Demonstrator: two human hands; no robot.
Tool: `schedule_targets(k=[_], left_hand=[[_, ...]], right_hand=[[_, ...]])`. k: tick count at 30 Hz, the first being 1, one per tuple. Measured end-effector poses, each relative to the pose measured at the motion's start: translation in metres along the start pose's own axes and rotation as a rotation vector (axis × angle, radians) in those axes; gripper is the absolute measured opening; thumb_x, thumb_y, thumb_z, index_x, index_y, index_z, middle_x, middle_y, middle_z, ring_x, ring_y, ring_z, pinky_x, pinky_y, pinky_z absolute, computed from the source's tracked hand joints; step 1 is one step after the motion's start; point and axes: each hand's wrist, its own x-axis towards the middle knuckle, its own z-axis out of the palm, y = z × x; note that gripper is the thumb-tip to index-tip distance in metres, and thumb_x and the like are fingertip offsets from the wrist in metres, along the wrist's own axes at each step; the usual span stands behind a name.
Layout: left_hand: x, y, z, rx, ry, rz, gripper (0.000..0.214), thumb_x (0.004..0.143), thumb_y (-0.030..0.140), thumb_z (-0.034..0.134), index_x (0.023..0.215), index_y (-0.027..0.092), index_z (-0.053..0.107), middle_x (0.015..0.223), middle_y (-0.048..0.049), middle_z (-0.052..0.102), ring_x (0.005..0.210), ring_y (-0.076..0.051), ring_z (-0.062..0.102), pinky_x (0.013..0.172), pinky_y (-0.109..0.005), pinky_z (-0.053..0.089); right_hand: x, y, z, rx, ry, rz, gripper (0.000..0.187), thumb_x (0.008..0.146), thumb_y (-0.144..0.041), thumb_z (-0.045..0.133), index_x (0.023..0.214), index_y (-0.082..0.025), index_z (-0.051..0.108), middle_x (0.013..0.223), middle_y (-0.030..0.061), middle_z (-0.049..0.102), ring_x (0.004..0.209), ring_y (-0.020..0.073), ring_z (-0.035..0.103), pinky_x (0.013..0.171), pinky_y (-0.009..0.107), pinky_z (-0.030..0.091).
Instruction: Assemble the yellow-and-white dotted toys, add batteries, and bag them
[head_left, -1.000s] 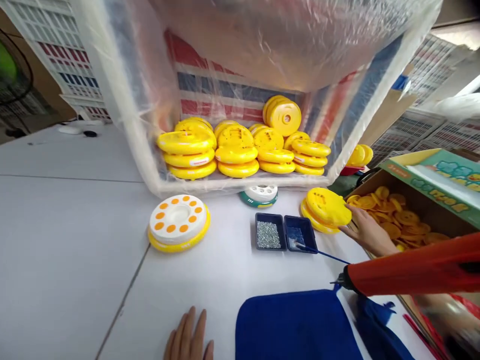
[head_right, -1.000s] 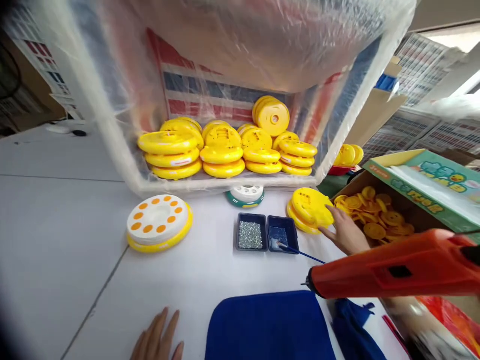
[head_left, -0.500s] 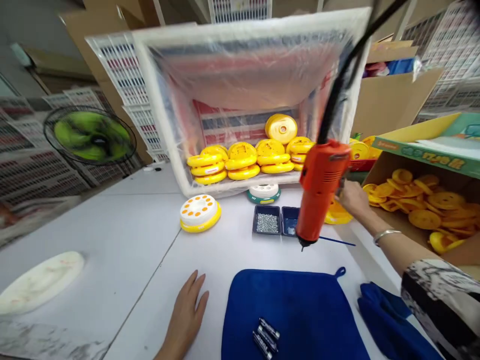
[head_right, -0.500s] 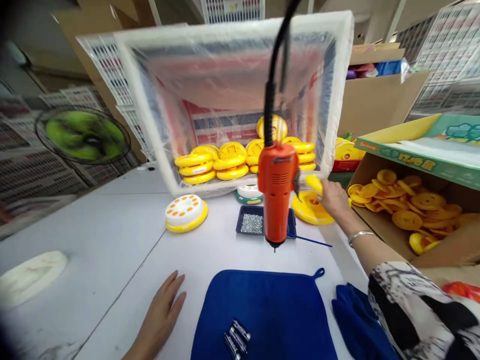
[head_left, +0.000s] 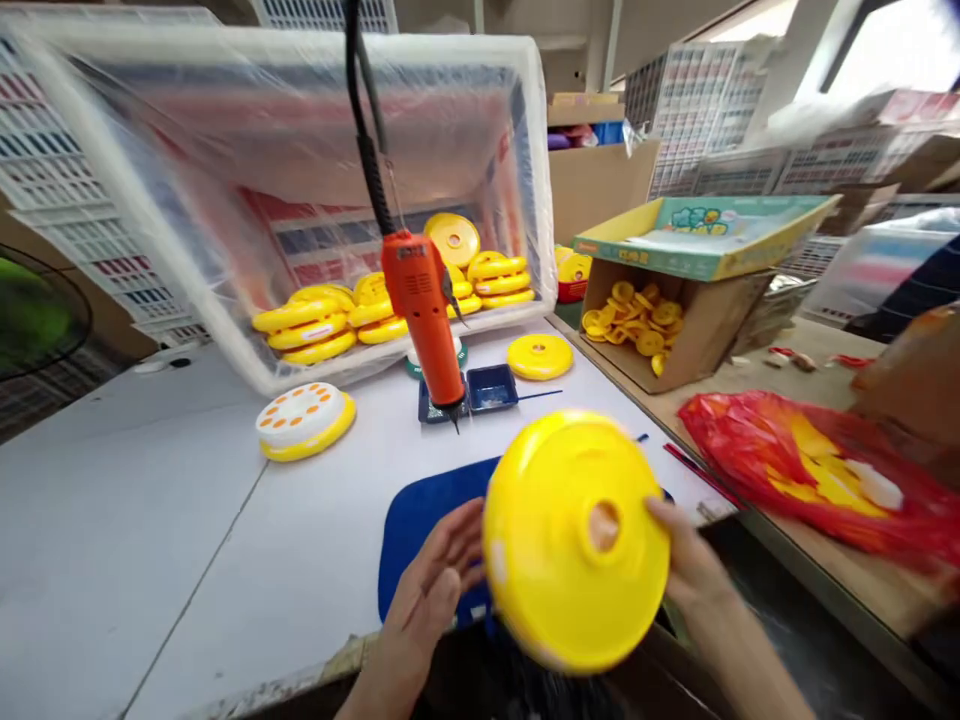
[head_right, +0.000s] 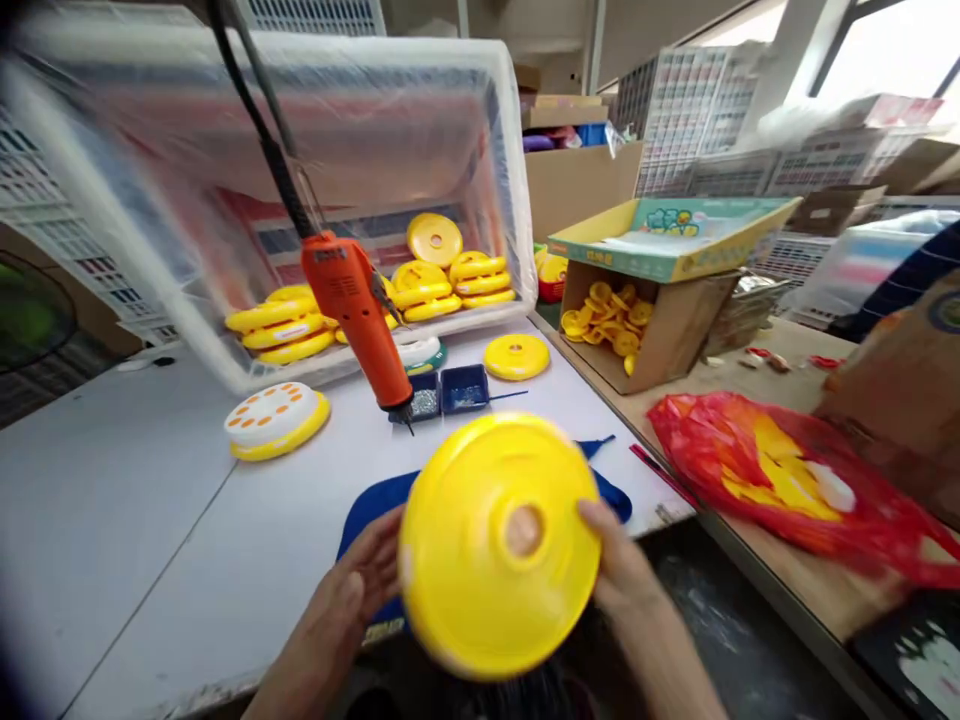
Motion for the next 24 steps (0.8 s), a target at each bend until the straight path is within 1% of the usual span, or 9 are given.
schedule_targets(k=[2,4,8,12,15,19,20,22,24], left_hand=[[-0.015,-0.010,0.006,-0.194,0.015,-0.162,0.082,0.073,0.076,0.065,0.135,0.022,0.059,0.136,-0.0134,0.063,0.124,-0.041,0.059,0.100,-0.050,0.054],[-0.040,-0.021,0.003,-0.321,0.113,-0.319,0.077,0.074,0.067,0.072,0.134,0.020,0.060,0.130,-0.0147,0.067,0.123,-0.042,0.060,0.100,-0.052,0.053],[-0.100,-0.042,-0.011,-0.399,0.396,-0.442,0.075,0.070,0.048,0.083,0.133,0.015,0.060,0.122,-0.0153,0.071,0.121,-0.043,0.060,0.101,-0.053,0.052],[-0.152,-0.063,-0.026,-0.485,0.676,-0.487,0.069,0.066,0.047,0.086,0.123,0.015,0.066,0.116,-0.0137,0.074,0.122,-0.043,0.060,0.103,-0.050,0.051],[-0.171,-0.071,-0.025,-0.612,0.753,-0.461,0.065,0.066,0.047,0.085,0.119,0.013,0.069,0.113,-0.0145,0.075,0.122,-0.043,0.060,0.103,-0.050,0.051],[-0.160,-0.066,-0.003,-0.648,0.902,-0.270,0.070,0.067,0.046,0.084,0.125,0.011,0.066,0.114,-0.0150,0.075,0.119,-0.042,0.062,0.102,-0.050,0.052],[-0.154,-0.064,0.000,-0.638,0.909,-0.218,0.070,0.070,0.048,0.083,0.127,0.011,0.064,0.116,-0.0154,0.074,0.120,-0.041,0.062,0.102,-0.049,0.052],[-0.145,-0.060,-0.002,-0.582,0.845,-0.114,0.069,0.079,0.056,0.073,0.131,0.012,0.062,0.125,-0.0167,0.070,0.124,-0.038,0.060,0.103,-0.046,0.051],[-0.143,-0.057,-0.016,-0.413,0.773,-0.006,0.067,0.090,0.062,0.055,0.138,0.015,0.056,0.136,-0.0172,0.062,0.127,-0.035,0.058,0.104,-0.045,0.051]], right_hand=[[-0.041,0.027,0.029,0.384,-0.185,0.268,0.056,0.076,-0.053,0.069,0.118,-0.016,0.067,0.112,0.0163,0.074,0.105,0.0344,0.070,0.094,0.050,0.054],[-0.068,0.044,0.051,0.601,-0.228,0.406,0.053,0.073,-0.043,0.078,0.118,-0.018,0.067,0.118,0.0131,0.073,0.109,0.0317,0.069,0.098,0.046,0.052],[-0.102,0.059,0.080,0.616,-0.302,0.483,0.054,0.075,-0.038,0.081,0.122,-0.017,0.065,0.121,0.0136,0.071,0.109,0.0297,0.068,0.095,0.040,0.053],[-0.122,0.073,0.103,0.533,-0.467,0.561,0.060,0.083,-0.049,0.074,0.134,-0.020,0.058,0.132,0.0119,0.066,0.120,0.0299,0.063,0.104,0.042,0.047],[-0.125,0.080,0.115,0.466,-0.542,0.549,0.060,0.086,-0.053,0.069,0.137,-0.024,0.057,0.143,0.0082,0.057,0.132,0.0286,0.053,0.112,0.042,0.041],[-0.106,0.078,0.124,0.347,-0.490,0.478,0.064,0.083,-0.055,0.072,0.139,-0.029,0.055,0.150,0.0058,0.050,0.139,0.0283,0.045,0.116,0.043,0.036],[-0.099,0.075,0.126,0.338,-0.464,0.459,0.065,0.083,-0.055,0.072,0.139,-0.028,0.054,0.149,0.0063,0.052,0.137,0.0288,0.047,0.115,0.043,0.037],[-0.084,0.065,0.129,0.351,-0.407,0.451,0.062,0.083,-0.052,0.072,0.137,-0.026,0.055,0.144,0.0078,0.057,0.132,0.0292,0.054,0.113,0.044,0.041],[-0.070,0.052,0.129,0.376,-0.341,0.521,0.056,0.086,-0.046,0.070,0.135,-0.022,0.056,0.134,0.0098,0.065,0.123,0.0291,0.061,0.108,0.043,0.047]])
